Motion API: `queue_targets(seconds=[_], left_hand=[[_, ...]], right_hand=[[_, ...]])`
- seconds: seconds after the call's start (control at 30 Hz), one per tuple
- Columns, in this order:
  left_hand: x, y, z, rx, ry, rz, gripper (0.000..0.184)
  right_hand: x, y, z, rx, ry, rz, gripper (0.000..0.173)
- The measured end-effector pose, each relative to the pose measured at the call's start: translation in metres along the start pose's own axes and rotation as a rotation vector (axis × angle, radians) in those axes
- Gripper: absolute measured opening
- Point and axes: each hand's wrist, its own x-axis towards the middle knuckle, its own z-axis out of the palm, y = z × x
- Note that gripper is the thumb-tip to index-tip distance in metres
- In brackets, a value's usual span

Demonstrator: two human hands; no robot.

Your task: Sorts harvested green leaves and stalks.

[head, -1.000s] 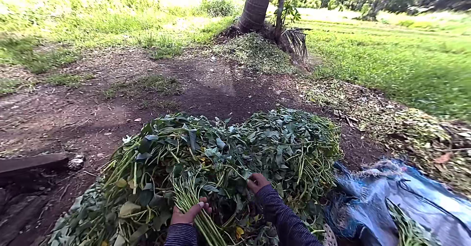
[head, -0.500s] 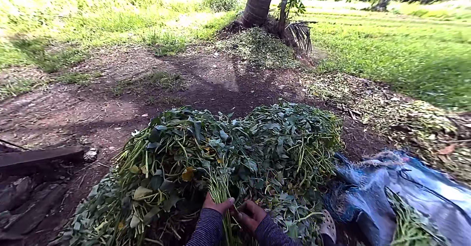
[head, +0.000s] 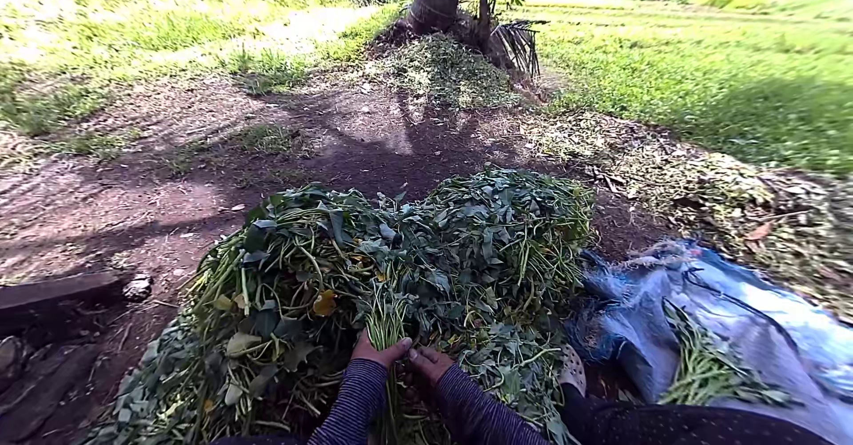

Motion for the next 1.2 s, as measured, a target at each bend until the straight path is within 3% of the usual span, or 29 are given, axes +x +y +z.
queue_targets(seconds=[0.13,0.3,0.4,0.57,0.63,0.73,0.93,1.0,1.07,1.13,1.2], left_hand=[[-0.004,0.010,-0.004,-0.126,0.096,-0.011,0.089],[-0.003,0.011,-0.008,-0.212,0.150,-0.029,0.087],[0.001,0.008,-0.008,-0.209,0.139,-0.028,0.092],[0.005,0.013,-0.012,-0.250,0.249,0.033,0.080],[0.009,0.022,-0.024,-0.272,0.326,0.041,0.080],[0.007,0.027,-0.026,-0.251,0.297,0.023,0.083],[0.001,0.033,-0.028,-0.256,0.360,0.078,0.079],[0.004,0.035,-0.032,-0.247,0.356,0.079,0.079],[0.005,0.033,-0.029,-0.226,0.326,0.065,0.081],[0.001,0.031,-0.021,-0.232,0.286,0.052,0.082],[-0.006,0.032,-0.011,-0.234,0.249,0.053,0.083]], right_hand=[[0.003,0.004,0.011,0.174,0.102,-0.022,0.032],[-0.017,-0.008,0.012,0.106,0.076,0.065,0.028],[-0.025,-0.005,0.008,0.019,0.051,0.025,0.031],[-0.028,0.003,-0.005,-0.567,-0.007,-0.205,0.042],[-0.030,0.020,-0.007,-0.672,-0.008,-0.314,0.043],[-0.033,0.024,-0.007,-0.785,-0.081,-0.370,0.039],[-0.015,0.031,-0.042,-1.369,-0.412,-0.052,0.035],[-0.011,0.035,-0.066,-1.355,-0.360,-0.103,0.039],[-0.019,0.010,-0.069,-1.214,-0.175,-0.146,0.052],[-0.016,-0.009,-0.053,-1.086,0.006,-0.266,0.057],[-0.006,-0.021,-0.027,-0.968,0.027,-0.306,0.053]])
